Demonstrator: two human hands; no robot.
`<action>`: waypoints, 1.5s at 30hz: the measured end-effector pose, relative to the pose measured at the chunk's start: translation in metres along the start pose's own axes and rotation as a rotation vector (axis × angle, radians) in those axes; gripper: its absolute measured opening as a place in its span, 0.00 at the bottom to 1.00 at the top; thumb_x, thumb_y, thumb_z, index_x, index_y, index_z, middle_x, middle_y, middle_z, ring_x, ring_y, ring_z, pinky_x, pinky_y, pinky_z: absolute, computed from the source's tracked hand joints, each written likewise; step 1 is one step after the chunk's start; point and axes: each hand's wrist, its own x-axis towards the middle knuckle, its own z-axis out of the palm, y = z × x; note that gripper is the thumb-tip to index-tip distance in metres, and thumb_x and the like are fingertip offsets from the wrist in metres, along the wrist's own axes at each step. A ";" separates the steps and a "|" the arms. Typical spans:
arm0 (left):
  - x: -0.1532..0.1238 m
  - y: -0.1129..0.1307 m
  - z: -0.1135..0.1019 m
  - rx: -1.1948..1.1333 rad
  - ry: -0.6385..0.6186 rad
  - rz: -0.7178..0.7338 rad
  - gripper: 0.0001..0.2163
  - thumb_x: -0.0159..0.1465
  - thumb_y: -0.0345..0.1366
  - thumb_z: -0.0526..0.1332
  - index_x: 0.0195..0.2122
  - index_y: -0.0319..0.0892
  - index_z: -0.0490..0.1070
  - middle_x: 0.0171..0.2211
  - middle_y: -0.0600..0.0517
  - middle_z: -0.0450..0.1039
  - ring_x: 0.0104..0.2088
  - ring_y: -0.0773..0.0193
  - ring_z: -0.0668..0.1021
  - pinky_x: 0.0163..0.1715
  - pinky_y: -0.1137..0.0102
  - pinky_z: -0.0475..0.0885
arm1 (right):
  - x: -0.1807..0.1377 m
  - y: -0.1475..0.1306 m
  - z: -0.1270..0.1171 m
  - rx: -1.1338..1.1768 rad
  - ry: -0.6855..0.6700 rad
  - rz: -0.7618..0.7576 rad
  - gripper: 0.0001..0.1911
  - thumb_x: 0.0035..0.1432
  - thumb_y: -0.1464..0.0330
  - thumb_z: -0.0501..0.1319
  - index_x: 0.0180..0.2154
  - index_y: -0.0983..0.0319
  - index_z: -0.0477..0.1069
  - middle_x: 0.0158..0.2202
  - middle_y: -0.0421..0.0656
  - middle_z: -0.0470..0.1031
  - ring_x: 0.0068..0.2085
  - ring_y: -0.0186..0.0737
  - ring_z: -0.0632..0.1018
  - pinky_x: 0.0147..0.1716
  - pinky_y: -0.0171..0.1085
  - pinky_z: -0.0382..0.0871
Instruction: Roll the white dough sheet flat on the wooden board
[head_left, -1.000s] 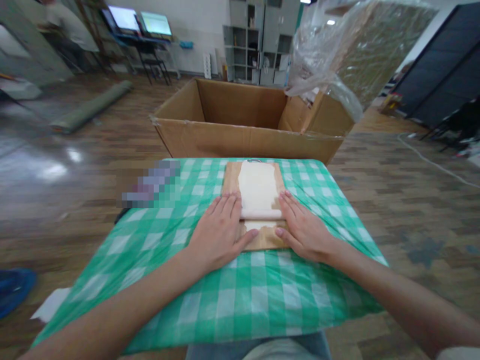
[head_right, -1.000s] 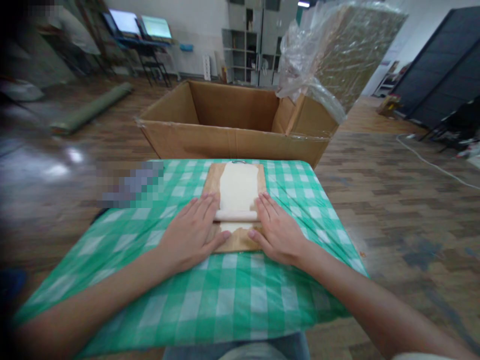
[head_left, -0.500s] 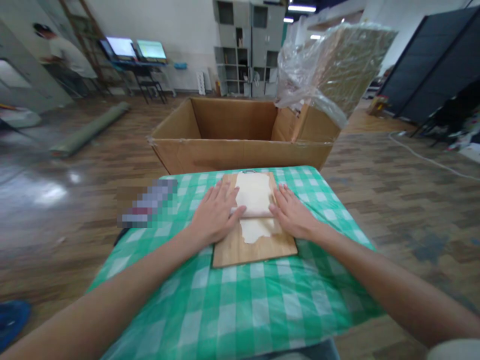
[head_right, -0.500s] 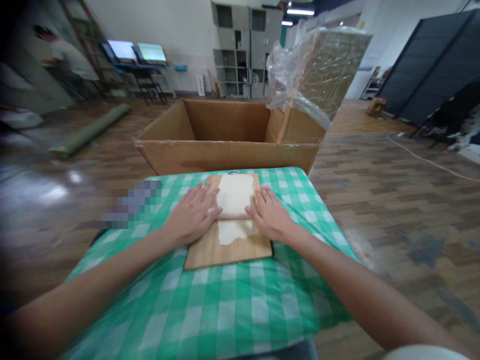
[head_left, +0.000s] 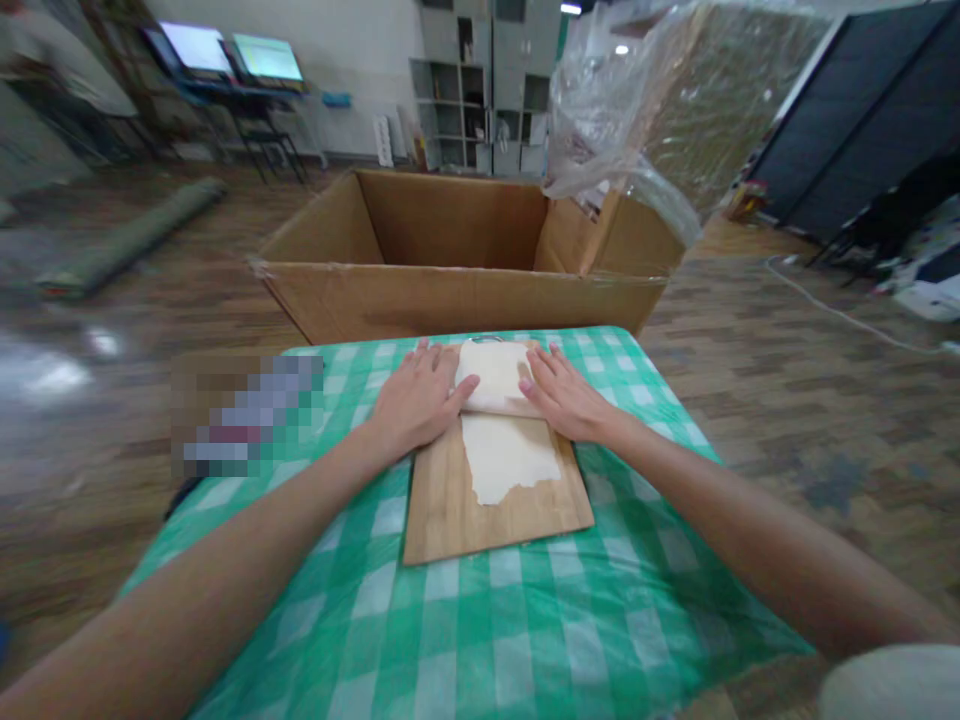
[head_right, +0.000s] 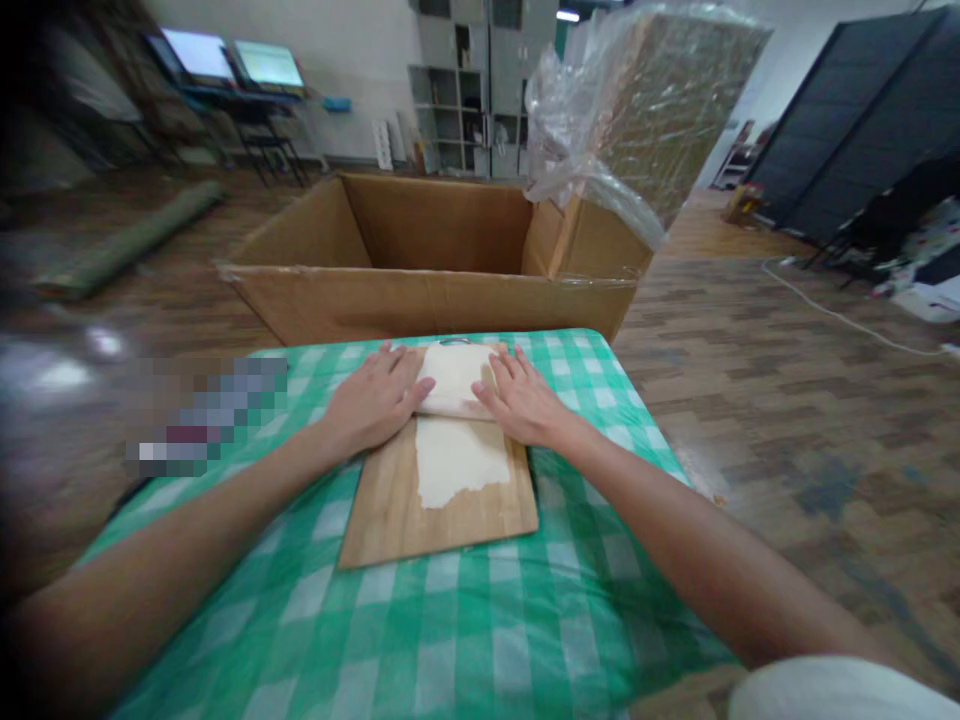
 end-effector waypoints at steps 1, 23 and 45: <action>-0.008 0.002 -0.002 0.001 0.004 -0.007 0.31 0.77 0.52 0.44 0.70 0.31 0.59 0.70 0.32 0.64 0.74 0.43 0.60 0.72 0.49 0.54 | -0.012 -0.009 0.000 0.027 -0.006 0.022 0.50 0.73 0.41 0.33 0.75 0.73 0.51 0.77 0.59 0.50 0.78 0.55 0.45 0.76 0.58 0.40; -0.048 -0.030 -0.042 0.058 -0.130 0.378 0.16 0.78 0.45 0.51 0.51 0.41 0.73 0.49 0.41 0.74 0.50 0.48 0.77 0.53 0.53 0.74 | -0.082 -0.091 0.008 -0.285 0.112 0.019 0.06 0.73 0.67 0.59 0.45 0.62 0.73 0.45 0.49 0.75 0.48 0.52 0.76 0.46 0.47 0.74; 0.126 0.080 0.040 -0.121 -0.273 0.466 0.31 0.79 0.50 0.37 0.74 0.38 0.59 0.77 0.45 0.50 0.78 0.51 0.50 0.75 0.52 0.41 | -0.092 -0.061 0.014 -0.012 0.027 0.341 0.38 0.74 0.58 0.46 0.76 0.73 0.48 0.77 0.61 0.48 0.77 0.59 0.48 0.72 0.60 0.52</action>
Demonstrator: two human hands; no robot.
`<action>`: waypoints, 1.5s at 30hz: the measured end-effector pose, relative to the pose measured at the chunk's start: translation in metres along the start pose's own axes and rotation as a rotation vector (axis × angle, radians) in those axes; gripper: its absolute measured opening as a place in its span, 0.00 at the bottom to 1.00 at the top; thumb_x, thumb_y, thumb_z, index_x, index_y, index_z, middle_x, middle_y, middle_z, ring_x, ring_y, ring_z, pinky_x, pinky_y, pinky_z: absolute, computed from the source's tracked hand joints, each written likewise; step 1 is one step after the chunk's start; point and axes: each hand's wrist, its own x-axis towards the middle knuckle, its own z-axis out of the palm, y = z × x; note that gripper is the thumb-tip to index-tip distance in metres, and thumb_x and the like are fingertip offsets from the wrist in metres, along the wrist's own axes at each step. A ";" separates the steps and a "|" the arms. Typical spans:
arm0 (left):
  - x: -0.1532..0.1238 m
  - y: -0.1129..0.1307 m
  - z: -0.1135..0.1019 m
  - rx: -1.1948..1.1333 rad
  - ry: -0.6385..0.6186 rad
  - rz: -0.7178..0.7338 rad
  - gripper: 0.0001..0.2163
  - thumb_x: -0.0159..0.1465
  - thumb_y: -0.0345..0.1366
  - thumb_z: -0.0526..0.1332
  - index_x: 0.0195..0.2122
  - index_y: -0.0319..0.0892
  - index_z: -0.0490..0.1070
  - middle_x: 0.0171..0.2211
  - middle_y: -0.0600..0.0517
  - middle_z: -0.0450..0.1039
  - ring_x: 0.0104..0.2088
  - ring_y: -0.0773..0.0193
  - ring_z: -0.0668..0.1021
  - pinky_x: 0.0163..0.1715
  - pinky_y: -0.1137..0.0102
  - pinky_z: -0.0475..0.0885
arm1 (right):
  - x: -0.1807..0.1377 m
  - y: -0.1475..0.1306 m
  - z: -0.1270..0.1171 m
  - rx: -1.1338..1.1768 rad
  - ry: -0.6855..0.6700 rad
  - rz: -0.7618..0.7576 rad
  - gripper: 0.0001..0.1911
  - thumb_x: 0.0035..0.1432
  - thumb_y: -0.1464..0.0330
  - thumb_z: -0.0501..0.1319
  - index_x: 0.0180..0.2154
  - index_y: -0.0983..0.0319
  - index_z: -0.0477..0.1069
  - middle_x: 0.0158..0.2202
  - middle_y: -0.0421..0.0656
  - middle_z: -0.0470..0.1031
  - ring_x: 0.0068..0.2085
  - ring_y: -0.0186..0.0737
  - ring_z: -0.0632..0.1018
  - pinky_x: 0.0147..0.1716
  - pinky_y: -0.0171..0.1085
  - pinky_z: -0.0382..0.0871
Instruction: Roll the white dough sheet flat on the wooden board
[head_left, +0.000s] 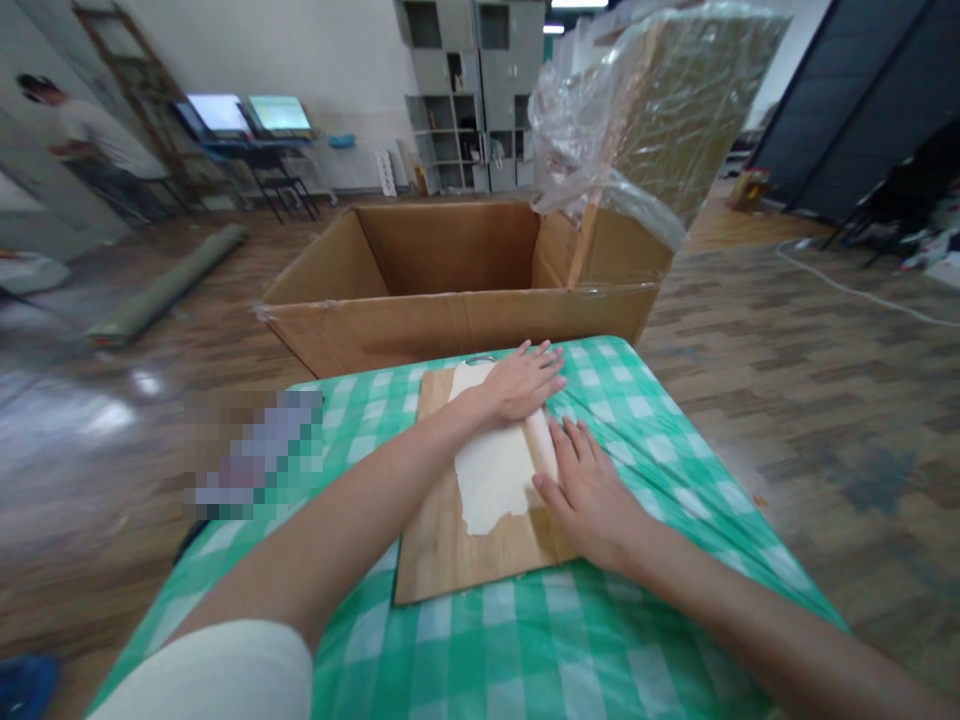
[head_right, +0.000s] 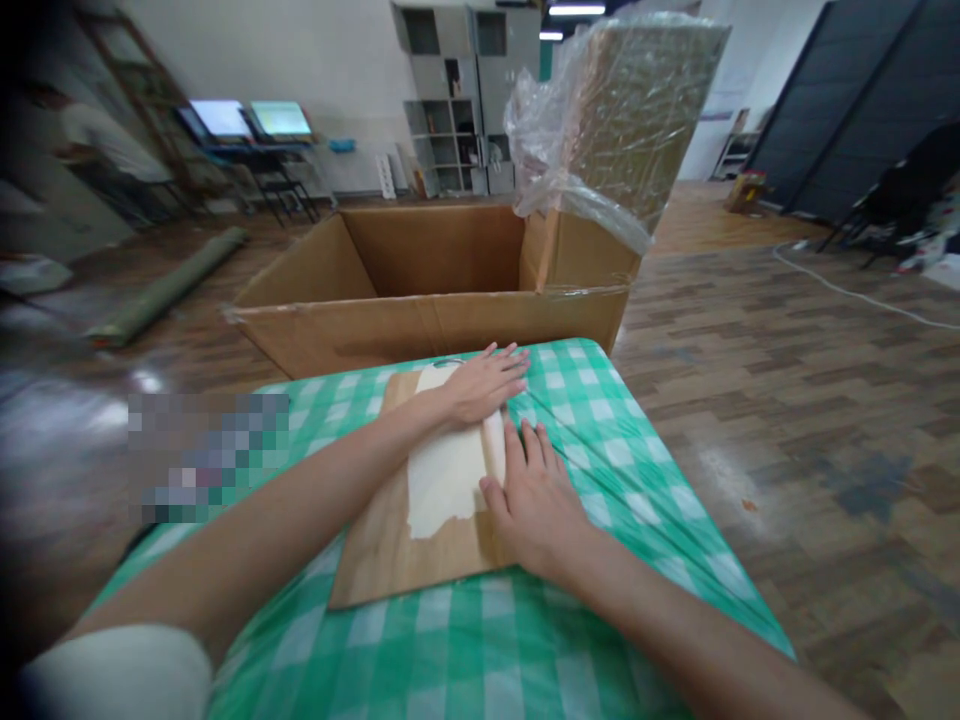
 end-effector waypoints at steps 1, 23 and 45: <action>0.006 0.002 0.001 0.014 -0.004 0.007 0.32 0.79 0.51 0.37 0.74 0.38 0.58 0.77 0.44 0.51 0.78 0.51 0.51 0.75 0.52 0.41 | -0.001 0.004 0.002 0.014 0.013 0.005 0.37 0.75 0.58 0.46 0.75 0.74 0.48 0.77 0.62 0.48 0.77 0.59 0.49 0.72 0.60 0.52; 0.004 0.016 0.000 -0.021 0.034 -0.043 0.34 0.78 0.50 0.36 0.74 0.29 0.53 0.77 0.35 0.44 0.78 0.50 0.46 0.75 0.54 0.42 | -0.013 -0.028 0.005 -0.017 0.064 -0.090 0.39 0.73 0.61 0.50 0.75 0.77 0.46 0.78 0.63 0.44 0.78 0.63 0.44 0.72 0.62 0.53; -0.132 0.017 -0.018 0.010 0.085 -0.174 0.32 0.78 0.52 0.40 0.74 0.37 0.56 0.76 0.41 0.55 0.78 0.49 0.48 0.76 0.49 0.42 | 0.013 0.039 -0.017 -0.093 0.023 -0.386 0.32 0.75 0.62 0.50 0.74 0.67 0.54 0.76 0.58 0.54 0.76 0.60 0.53 0.70 0.63 0.58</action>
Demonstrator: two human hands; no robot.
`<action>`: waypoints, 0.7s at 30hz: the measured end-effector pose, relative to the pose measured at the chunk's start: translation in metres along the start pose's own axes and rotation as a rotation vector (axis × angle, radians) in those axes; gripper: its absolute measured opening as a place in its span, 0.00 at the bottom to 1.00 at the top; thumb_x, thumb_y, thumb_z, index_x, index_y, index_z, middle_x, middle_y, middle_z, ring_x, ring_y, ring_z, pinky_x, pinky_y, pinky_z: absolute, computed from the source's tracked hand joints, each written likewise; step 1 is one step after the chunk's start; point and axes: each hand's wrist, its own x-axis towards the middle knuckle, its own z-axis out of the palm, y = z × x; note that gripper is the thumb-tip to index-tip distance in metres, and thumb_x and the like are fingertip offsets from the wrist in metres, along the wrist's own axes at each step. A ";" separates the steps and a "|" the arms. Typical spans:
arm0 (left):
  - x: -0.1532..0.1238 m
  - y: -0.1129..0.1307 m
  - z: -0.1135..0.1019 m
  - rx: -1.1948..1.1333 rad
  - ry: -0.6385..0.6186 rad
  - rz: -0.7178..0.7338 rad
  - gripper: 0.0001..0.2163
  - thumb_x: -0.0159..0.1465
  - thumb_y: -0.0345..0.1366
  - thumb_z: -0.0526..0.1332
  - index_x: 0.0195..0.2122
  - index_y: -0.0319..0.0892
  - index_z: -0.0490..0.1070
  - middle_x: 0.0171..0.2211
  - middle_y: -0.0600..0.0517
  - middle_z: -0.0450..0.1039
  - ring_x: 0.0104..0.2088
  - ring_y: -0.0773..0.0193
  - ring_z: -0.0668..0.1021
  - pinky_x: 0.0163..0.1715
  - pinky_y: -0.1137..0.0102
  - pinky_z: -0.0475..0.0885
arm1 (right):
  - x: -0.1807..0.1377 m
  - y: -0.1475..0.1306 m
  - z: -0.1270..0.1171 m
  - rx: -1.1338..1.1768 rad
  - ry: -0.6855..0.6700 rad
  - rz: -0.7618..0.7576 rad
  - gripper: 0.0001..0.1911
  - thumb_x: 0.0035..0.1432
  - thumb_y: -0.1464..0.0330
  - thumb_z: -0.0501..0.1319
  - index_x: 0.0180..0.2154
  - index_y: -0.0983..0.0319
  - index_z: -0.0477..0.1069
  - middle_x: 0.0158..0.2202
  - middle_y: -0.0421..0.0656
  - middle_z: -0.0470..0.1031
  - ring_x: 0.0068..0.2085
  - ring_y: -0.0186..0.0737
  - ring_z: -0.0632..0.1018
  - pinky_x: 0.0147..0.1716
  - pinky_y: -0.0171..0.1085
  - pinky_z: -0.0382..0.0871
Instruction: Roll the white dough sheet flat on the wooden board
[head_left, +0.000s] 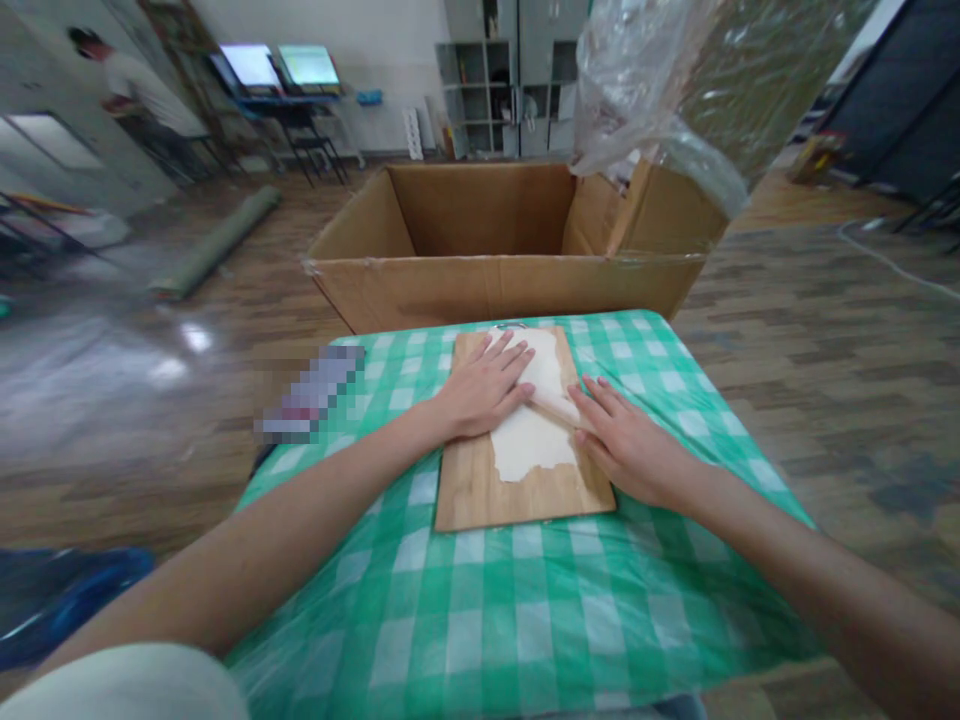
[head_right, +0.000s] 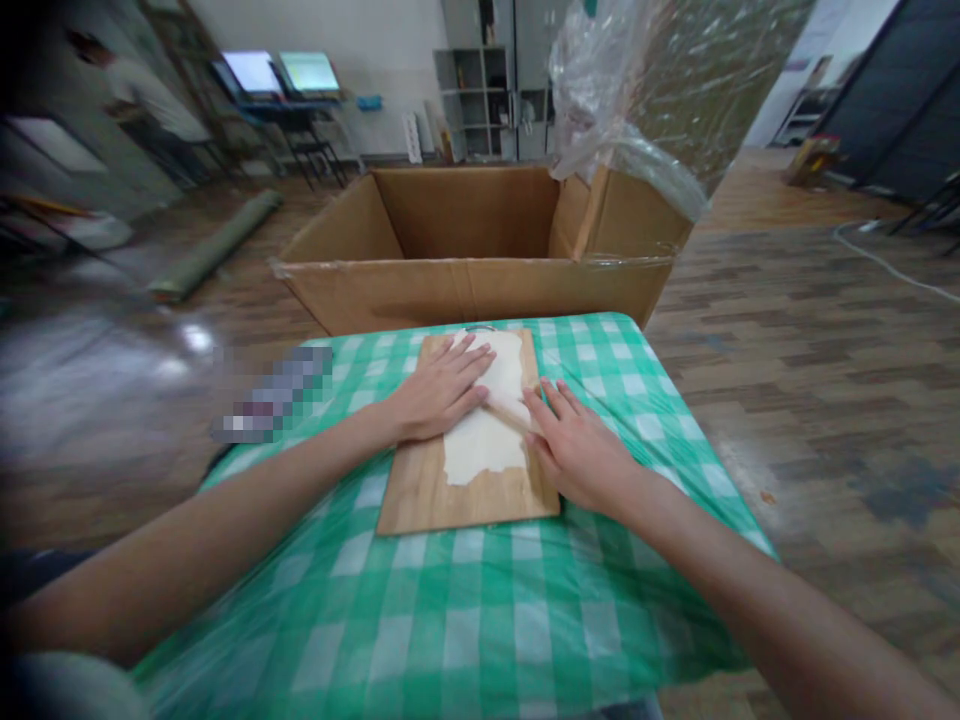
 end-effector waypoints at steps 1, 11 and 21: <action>-0.007 0.003 0.000 0.000 0.014 -0.019 0.32 0.78 0.52 0.40 0.75 0.36 0.55 0.75 0.41 0.55 0.78 0.49 0.49 0.76 0.49 0.43 | 0.006 -0.001 -0.001 -0.032 0.005 0.002 0.32 0.76 0.60 0.50 0.74 0.67 0.56 0.76 0.58 0.55 0.76 0.62 0.53 0.70 0.64 0.58; -0.106 0.072 -0.008 0.030 0.069 -0.207 0.35 0.75 0.51 0.51 0.77 0.39 0.46 0.74 0.37 0.57 0.75 0.41 0.59 0.73 0.42 0.55 | 0.025 -0.021 -0.007 -0.063 -0.058 -0.121 0.37 0.75 0.52 0.51 0.73 0.68 0.57 0.76 0.56 0.55 0.76 0.59 0.54 0.71 0.58 0.56; -0.087 0.039 -0.051 -0.180 0.253 -0.314 0.19 0.76 0.47 0.50 0.60 0.44 0.72 0.58 0.43 0.75 0.60 0.50 0.76 0.63 0.52 0.72 | 0.008 -0.023 0.010 -0.121 0.074 -0.208 0.20 0.75 0.69 0.54 0.63 0.67 0.69 0.69 0.55 0.68 0.72 0.56 0.63 0.66 0.54 0.65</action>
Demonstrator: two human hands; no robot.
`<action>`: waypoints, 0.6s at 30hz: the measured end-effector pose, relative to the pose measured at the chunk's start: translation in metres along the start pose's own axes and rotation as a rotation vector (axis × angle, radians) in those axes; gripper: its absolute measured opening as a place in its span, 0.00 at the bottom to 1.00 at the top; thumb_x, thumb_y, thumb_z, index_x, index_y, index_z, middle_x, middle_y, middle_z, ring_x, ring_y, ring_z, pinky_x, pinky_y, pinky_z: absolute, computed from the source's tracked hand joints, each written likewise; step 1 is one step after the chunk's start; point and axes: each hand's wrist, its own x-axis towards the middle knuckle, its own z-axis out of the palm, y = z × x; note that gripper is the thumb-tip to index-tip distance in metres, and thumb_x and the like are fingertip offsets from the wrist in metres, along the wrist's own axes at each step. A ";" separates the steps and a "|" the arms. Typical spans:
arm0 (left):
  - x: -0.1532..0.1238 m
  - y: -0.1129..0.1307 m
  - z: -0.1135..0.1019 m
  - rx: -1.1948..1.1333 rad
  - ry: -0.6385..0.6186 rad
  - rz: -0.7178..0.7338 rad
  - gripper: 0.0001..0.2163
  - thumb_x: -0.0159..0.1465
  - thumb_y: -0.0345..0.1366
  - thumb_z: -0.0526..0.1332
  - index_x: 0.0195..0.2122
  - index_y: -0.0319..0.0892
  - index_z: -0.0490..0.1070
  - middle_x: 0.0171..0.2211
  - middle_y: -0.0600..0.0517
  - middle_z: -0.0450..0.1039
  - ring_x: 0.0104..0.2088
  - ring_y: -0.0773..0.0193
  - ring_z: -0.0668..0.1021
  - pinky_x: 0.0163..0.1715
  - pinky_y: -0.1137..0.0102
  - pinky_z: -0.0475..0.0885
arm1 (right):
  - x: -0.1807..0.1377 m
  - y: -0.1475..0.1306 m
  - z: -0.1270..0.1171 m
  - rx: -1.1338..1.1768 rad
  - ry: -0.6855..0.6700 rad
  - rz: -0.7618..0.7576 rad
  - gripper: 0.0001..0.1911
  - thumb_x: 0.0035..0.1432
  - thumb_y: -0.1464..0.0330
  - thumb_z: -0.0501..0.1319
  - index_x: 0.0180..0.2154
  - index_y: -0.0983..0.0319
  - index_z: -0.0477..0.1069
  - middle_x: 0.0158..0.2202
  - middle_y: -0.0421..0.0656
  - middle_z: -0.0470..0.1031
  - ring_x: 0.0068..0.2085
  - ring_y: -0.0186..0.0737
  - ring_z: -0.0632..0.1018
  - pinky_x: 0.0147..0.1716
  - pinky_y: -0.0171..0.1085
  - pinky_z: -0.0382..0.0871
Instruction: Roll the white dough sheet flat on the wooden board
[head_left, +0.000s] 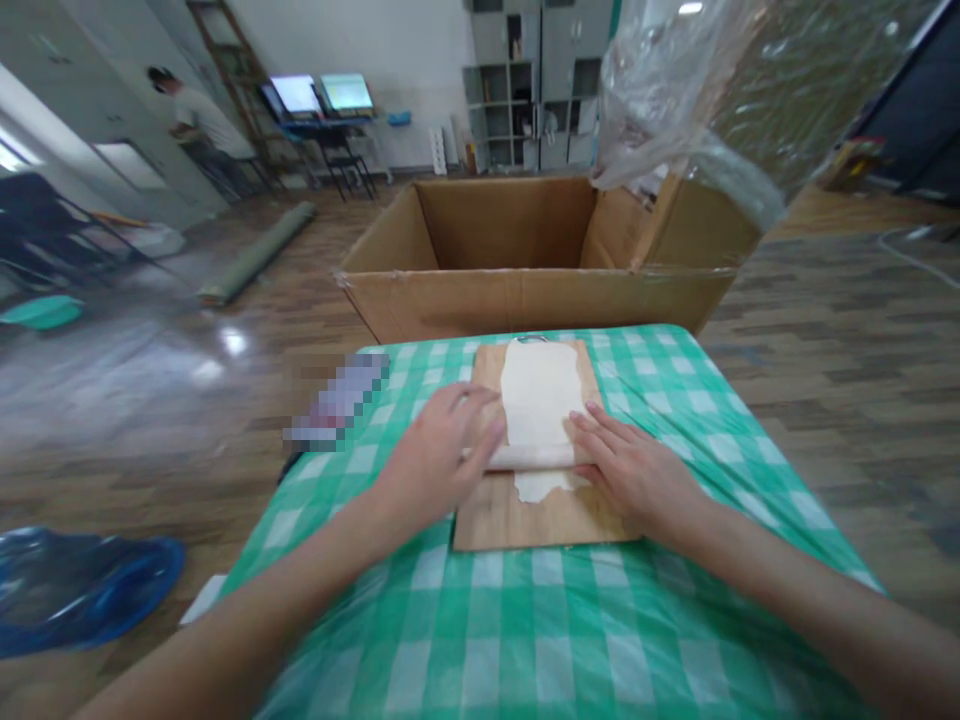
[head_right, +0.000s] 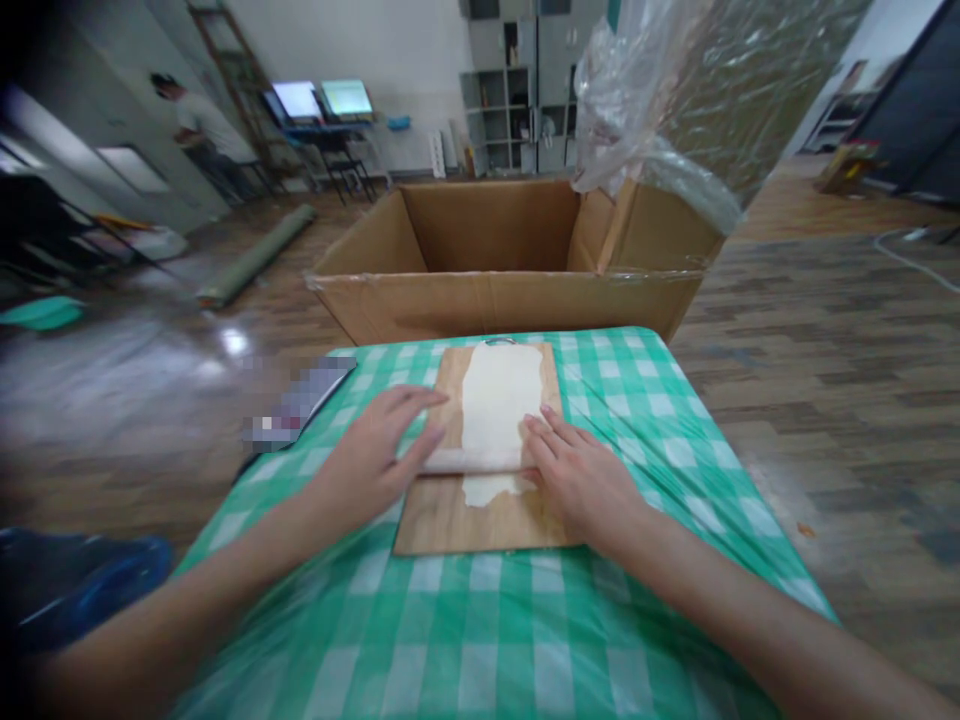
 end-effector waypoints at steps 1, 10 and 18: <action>0.021 -0.011 0.000 -0.007 0.049 -0.046 0.18 0.76 0.46 0.51 0.57 0.43 0.73 0.57 0.43 0.76 0.59 0.51 0.77 0.62 0.52 0.72 | 0.000 0.001 0.001 -0.019 0.014 -0.006 0.18 0.74 0.70 0.56 0.61 0.67 0.70 0.67 0.56 0.70 0.70 0.57 0.67 0.64 0.53 0.66; 0.168 -0.078 0.051 0.051 -0.216 -0.340 0.14 0.66 0.46 0.65 0.39 0.40 0.83 0.44 0.42 0.84 0.49 0.49 0.83 0.50 0.66 0.75 | -0.032 0.025 -0.008 -0.120 0.199 0.238 0.05 0.66 0.73 0.56 0.42 0.59 0.68 0.38 0.45 0.74 0.36 0.47 0.77 0.33 0.40 0.66; 0.183 -0.096 0.065 -0.068 -0.261 -0.452 0.11 0.60 0.44 0.69 0.33 0.41 0.84 0.28 0.49 0.82 0.29 0.60 0.80 0.30 0.72 0.71 | -0.035 0.048 0.006 -0.044 0.271 0.318 0.04 0.69 0.70 0.54 0.42 0.58 0.66 0.37 0.43 0.73 0.33 0.44 0.76 0.28 0.39 0.60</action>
